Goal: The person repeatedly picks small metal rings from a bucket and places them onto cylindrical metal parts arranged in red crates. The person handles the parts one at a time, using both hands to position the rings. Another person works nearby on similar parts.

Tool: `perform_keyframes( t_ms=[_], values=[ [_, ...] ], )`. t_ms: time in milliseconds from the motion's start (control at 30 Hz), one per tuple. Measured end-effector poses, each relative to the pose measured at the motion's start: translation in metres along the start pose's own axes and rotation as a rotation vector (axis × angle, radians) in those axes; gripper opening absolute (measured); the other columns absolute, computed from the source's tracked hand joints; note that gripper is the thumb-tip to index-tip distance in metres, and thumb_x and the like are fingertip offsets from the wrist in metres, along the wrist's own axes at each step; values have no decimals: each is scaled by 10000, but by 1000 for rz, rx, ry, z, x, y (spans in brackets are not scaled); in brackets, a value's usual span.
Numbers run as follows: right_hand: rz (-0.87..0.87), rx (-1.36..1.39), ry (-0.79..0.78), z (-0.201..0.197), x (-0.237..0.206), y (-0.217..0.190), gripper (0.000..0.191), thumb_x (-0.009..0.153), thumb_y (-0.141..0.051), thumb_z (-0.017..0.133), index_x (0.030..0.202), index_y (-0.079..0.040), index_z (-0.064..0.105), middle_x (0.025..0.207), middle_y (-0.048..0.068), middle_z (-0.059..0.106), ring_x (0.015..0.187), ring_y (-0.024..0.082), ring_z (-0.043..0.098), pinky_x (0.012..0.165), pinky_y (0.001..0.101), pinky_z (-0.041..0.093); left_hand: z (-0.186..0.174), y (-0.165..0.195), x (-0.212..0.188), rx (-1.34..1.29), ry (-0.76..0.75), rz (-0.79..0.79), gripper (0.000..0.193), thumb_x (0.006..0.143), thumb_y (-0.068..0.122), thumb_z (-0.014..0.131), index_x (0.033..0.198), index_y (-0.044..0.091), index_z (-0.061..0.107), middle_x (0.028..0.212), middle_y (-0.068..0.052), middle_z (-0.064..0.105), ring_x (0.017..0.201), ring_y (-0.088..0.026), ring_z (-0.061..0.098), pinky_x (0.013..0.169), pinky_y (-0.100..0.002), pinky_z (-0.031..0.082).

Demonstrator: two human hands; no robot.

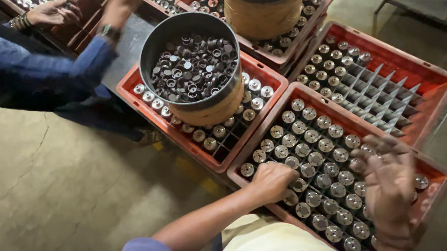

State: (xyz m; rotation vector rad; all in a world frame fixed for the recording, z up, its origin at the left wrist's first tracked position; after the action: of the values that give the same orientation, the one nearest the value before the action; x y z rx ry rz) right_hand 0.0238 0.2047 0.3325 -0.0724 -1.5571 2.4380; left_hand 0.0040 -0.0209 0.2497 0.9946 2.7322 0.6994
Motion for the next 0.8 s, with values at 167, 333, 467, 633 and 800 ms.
perform_keyframes(
  t_ms=[167, 333, 467, 633, 800],
  values=[
    [-220, -59, 85, -6, 17, -21, 405, 1030, -119, 579, 1420, -52, 493, 1268, 89, 615, 1182, 221, 627, 1033, 347, 555, -58, 11, 10, -278, 65, 78, 234, 763, 275, 822, 902, 116, 722, 912, -97, 714, 838, -318, 713, 692, -455, 554],
    [235, 25, -183, -39, 7, -24, 370, 1031, -249, 600, 1275, 28, 613, 1107, 205, 734, 997, 317, 695, 886, 451, 595, -178, -34, 5, -128, 559, -106, 78, 873, 115, 792, 860, 80, 724, 843, -98, 719, 760, -229, 708, 701, -350, 581],
    [378, -626, -180, -48, -11, 7, 481, 915, -266, 625, 1330, -26, 582, 1271, 187, 702, 1107, 300, 698, 935, 440, 578, -263, -97, 8, 83, 801, -88, 183, 948, 235, 757, 953, 55, 728, 943, -146, 732, 887, -368, 702, 812, -456, 538],
    [169, -65, -249, -32, 5, -28, 741, 1010, -437, 583, 1569, -49, 291, 1578, 234, 411, 1382, 334, 508, 1133, 502, 452, -266, -153, 22, 298, 398, -327, 394, 825, 284, 811, 1133, 56, 721, 1078, -230, 670, 997, -452, 615, 806, -524, 495],
    [-18, 230, -669, 39, 43, -90, 878, 999, -699, 489, 1628, -144, 229, 1598, 261, 419, 1434, 334, 467, 1190, 547, 453, -240, -173, 37, 214, 355, -310, 355, 936, 284, 763, 1221, 83, 696, 1173, -206, 659, 1088, -428, 600, 947, -517, 485]
  ],
)
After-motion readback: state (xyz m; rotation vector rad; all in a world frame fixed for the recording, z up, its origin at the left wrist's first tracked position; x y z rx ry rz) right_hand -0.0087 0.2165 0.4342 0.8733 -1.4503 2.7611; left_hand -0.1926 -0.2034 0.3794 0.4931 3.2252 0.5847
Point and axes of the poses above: each hand's wrist, its own x-axis towards the middle knuckle, its own z-axis out of the palm, y = z × x, the point moved 2 cm from there along x, towards the middle knuckle
